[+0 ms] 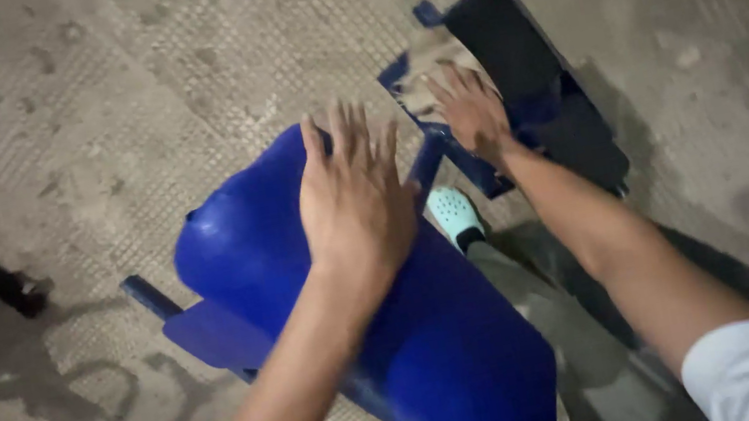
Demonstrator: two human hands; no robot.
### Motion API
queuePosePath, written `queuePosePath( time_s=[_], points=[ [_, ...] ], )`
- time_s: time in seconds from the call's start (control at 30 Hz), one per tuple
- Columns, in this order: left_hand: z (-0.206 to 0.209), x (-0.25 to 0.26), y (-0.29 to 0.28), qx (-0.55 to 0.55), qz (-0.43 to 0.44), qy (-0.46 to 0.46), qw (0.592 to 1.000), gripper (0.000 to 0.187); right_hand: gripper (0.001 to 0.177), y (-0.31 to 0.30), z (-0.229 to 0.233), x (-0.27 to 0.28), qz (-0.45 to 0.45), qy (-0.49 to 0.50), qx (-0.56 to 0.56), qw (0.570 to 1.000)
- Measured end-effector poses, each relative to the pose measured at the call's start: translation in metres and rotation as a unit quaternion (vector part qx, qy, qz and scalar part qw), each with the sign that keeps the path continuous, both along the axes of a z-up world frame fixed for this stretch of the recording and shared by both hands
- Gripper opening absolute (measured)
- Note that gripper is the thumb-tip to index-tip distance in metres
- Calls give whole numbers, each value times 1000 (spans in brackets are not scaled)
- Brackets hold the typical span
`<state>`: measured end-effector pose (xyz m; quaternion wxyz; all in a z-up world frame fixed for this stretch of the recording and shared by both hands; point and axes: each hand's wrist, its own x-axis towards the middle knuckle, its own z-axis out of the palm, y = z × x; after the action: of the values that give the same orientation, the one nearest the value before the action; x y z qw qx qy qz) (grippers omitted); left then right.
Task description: Cleaning a gym bench and its components with a cloth.
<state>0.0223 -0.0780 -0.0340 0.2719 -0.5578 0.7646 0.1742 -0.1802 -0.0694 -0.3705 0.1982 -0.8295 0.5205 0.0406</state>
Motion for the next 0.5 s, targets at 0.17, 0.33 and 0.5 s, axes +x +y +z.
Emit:
queuePosePath(
  time_s=[0.17, 0.33, 0.5],
  points=[
    [-68, -33, -64, 29, -43, -11, 999, 77, 62, -4, -27, 6, 77, 45, -10, 996],
    [-147, -39, -136, 8, 55, 10, 998, 35, 56, -18, 2, 19, 75, -7, -36, 996],
    [-190, -64, -120, -131, 33, 150, 979, 61, 48, -2, -79, -2, 50, -46, 9, 998]
  ],
)
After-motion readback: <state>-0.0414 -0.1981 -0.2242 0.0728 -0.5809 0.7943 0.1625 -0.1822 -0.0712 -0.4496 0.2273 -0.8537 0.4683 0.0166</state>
